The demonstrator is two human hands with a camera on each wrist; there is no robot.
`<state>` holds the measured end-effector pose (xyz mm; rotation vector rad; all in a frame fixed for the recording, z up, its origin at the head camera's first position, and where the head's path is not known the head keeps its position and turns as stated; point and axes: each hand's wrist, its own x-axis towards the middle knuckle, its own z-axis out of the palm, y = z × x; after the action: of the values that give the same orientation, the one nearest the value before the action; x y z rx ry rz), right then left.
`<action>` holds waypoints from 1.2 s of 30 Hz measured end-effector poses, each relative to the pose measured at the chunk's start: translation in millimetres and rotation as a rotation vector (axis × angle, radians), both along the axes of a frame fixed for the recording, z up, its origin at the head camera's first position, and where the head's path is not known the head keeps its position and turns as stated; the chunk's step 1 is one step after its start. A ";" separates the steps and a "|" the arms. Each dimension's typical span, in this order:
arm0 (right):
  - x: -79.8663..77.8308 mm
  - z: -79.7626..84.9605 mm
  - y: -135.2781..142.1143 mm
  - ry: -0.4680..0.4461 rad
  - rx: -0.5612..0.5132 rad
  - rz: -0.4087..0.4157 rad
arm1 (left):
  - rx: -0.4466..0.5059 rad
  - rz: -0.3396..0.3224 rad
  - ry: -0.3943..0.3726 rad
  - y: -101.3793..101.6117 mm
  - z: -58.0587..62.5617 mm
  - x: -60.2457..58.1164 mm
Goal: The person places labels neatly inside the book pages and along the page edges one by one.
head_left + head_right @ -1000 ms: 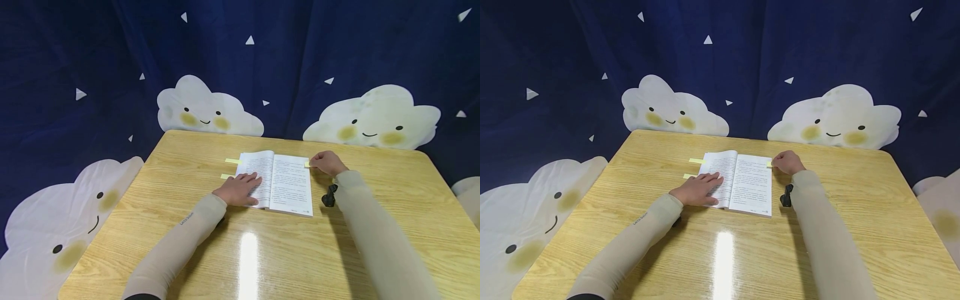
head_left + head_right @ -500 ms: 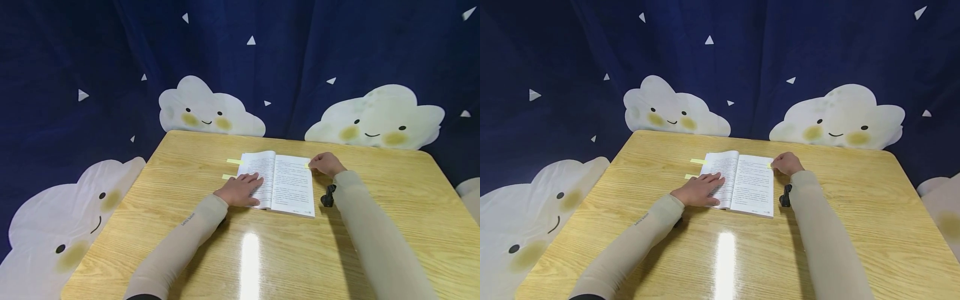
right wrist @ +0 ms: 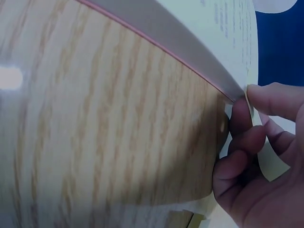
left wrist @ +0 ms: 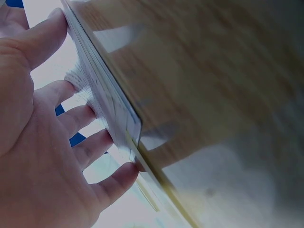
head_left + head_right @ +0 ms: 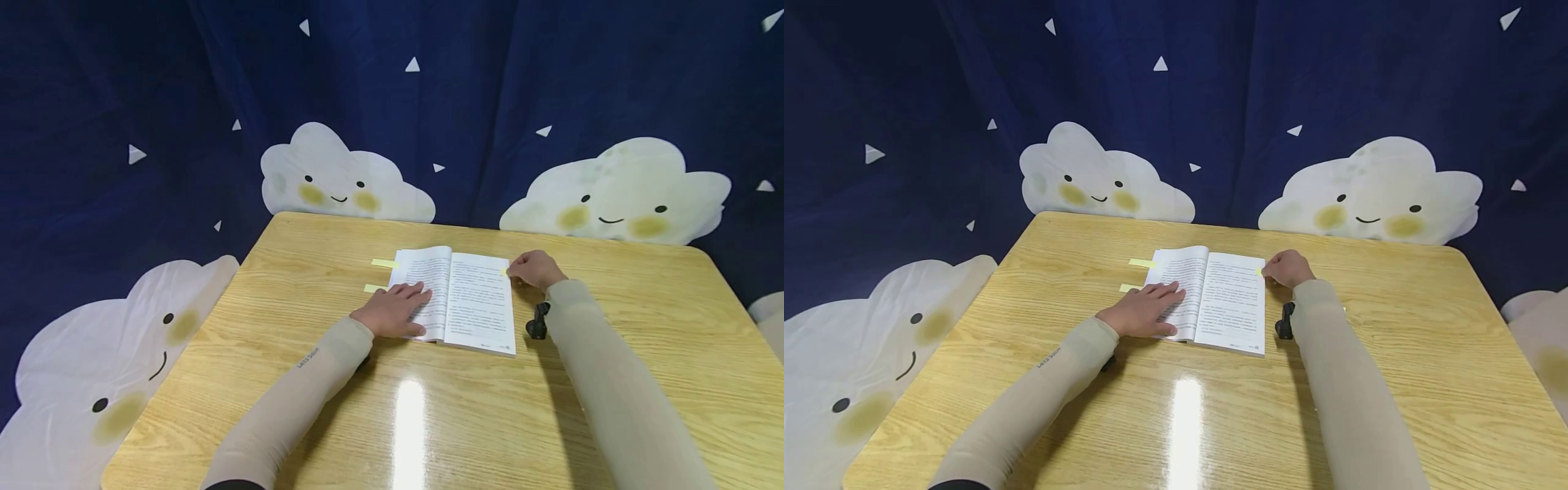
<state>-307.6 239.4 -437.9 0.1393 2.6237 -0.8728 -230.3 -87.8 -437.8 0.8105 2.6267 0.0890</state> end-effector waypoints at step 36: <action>35.4 27.3 -7.1 0.305 0.431 0.438 | 0.018 0.016 -0.017 1.0 1.1 0.8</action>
<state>-272.2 232.3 -410.6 -0.4769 2.9140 -0.1865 -229.5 -86.8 -436.7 0.7907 2.6203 0.1234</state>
